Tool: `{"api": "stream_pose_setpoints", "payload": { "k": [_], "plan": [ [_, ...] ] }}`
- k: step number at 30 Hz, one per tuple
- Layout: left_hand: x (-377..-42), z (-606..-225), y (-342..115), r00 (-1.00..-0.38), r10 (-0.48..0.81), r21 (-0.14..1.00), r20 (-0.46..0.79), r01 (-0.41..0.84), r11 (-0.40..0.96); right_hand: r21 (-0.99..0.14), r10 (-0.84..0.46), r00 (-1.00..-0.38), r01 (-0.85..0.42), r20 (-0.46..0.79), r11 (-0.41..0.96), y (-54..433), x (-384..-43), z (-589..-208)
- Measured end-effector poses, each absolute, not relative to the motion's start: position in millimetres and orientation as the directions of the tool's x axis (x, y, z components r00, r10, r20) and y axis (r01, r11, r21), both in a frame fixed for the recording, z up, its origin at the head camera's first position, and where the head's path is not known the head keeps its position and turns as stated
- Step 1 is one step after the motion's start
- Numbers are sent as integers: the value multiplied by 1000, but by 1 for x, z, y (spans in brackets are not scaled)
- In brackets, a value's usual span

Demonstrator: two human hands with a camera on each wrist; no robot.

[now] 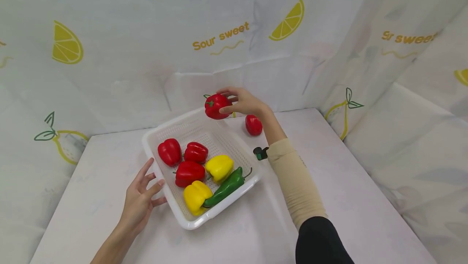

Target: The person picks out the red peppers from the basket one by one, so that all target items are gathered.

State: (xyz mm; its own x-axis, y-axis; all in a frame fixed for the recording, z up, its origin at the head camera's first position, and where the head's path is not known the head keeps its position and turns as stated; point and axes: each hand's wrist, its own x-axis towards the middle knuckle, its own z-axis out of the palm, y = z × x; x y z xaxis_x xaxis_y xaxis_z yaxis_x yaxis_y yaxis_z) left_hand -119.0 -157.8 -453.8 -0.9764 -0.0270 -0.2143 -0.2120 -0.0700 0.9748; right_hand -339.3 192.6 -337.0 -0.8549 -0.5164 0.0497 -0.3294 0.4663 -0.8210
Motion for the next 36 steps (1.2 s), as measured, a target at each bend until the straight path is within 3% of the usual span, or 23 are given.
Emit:
{"api": "stream_pose_setpoints", "payload": {
  "k": [17, 36],
  "plan": [
    [-120, -454, -158, -977, -28, 975, -214, -211, -69, -841, -340, -937, -243, 75, 484, 243, -331, -340],
    [-118, -453, -157, -977, -34, 976, -208, -206, -68, -845, -160, -983, -162, 92, 509, 293, -318, -350]
  ]
}}
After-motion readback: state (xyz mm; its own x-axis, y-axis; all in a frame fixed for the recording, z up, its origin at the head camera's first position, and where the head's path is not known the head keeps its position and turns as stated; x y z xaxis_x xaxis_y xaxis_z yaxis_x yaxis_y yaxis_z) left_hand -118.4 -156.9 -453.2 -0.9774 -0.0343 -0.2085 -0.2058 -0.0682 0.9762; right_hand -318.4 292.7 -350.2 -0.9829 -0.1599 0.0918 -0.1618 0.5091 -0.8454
